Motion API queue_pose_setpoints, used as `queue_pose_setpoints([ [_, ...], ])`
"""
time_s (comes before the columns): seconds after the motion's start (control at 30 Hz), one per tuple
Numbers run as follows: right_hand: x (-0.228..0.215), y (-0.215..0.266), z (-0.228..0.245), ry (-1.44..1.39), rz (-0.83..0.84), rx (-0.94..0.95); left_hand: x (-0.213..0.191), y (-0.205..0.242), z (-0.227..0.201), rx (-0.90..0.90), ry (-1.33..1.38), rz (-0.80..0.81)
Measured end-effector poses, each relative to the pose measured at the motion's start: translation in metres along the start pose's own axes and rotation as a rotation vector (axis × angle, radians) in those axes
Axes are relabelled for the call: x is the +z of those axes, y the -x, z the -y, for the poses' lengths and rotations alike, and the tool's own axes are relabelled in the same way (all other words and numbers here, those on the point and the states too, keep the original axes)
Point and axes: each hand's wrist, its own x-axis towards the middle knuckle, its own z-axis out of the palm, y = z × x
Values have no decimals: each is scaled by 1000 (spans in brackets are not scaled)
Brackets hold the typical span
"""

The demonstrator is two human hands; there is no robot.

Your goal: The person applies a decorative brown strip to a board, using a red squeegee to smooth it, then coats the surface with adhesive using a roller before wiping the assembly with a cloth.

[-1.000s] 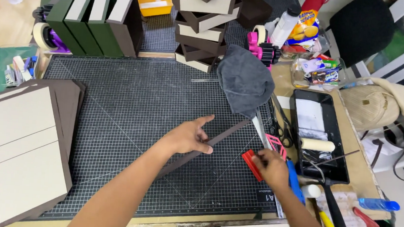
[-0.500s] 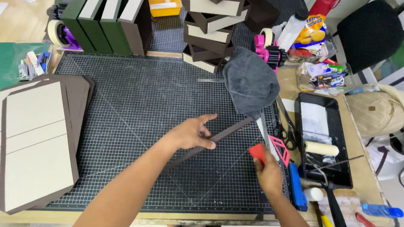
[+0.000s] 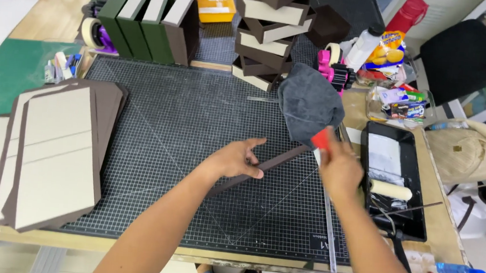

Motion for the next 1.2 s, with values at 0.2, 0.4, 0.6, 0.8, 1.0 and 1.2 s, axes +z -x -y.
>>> queue_pose_setpoints([
  [0.2, -35, 40, 70, -226, -8, -172, -1, 2, -5, -9, 0, -7],
  [0.4, -7, -2, 1, -94, -33, 37, 1, -3, 2, 2, 4, -26],
  [0.6, -25, 47, 77, -215, -48, -60, 7, -15, 19, 62, -29, 19],
  [0.8, -27, 40, 87, -196, 27, 46, -20, 65, 18, -9, -140, 80],
  [1.0, -53, 99, 191, -374, 261, -96, -29, 79, 27, -25, 65, 167],
  [1.2, -50, 80, 171, -286, 216, 164, -42, 84, 18, -61, -53, 187],
])
